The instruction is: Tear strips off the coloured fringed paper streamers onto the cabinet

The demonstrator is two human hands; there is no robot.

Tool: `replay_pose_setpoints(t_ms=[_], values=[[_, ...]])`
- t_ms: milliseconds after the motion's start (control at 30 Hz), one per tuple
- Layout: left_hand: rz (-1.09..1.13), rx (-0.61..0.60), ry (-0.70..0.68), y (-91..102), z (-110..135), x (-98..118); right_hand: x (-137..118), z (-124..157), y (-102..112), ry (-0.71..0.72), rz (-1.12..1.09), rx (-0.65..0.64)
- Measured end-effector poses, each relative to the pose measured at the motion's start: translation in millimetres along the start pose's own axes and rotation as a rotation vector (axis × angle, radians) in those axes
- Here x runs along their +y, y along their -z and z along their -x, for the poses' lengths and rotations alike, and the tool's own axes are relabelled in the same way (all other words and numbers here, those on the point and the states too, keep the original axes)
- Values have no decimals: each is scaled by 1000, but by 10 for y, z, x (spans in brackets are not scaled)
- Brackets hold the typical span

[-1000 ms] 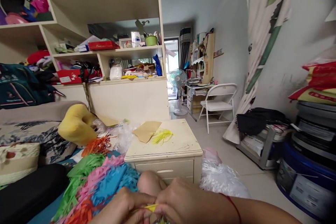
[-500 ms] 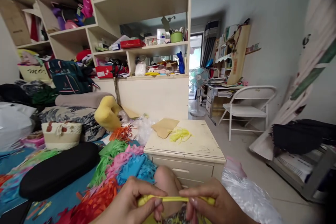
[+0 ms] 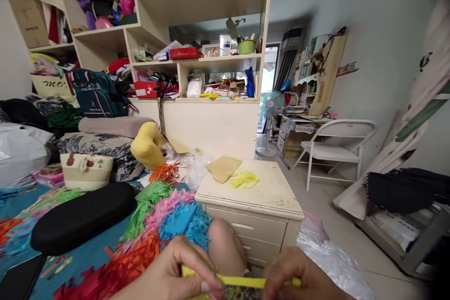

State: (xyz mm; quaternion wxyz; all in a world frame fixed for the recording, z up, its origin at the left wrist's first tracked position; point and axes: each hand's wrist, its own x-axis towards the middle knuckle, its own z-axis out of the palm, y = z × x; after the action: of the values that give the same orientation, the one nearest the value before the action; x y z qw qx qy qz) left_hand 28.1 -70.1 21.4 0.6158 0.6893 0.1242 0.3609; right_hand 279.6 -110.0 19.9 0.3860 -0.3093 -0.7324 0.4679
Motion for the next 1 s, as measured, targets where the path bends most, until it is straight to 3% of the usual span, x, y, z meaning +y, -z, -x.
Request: replay_pose_setpoints(t_ms=[100,200,267,433,567,733,800,900,1000], values=[[-88,-26,26,-2,-18,65,24,8,117,-83,1,-109],[-324,-60,57,-60,-56,161,10,-52,213,-256,-77,-321],[-452,-88,83,-110,-81,222,-35,-129,223,-376,-77,-384],[-555,-134,114,-165,-104,298,-143,-296,140,-385,186,-503],[-499,-132,128,-140,-108,239,-167,-287,95,-369,251,-477],[-363,-15,141,50,-44,-22,-195,-230,60,-233,408,-269],[-468,44,176,135,-15,-79,-181,-249,56,-165,513,-209],[-813,106,137,131,-53,-21,-154,-324,51,-151,635,-199],[-977,-39,74,-29,-183,91,-170,-395,22,-129,689,-224]])
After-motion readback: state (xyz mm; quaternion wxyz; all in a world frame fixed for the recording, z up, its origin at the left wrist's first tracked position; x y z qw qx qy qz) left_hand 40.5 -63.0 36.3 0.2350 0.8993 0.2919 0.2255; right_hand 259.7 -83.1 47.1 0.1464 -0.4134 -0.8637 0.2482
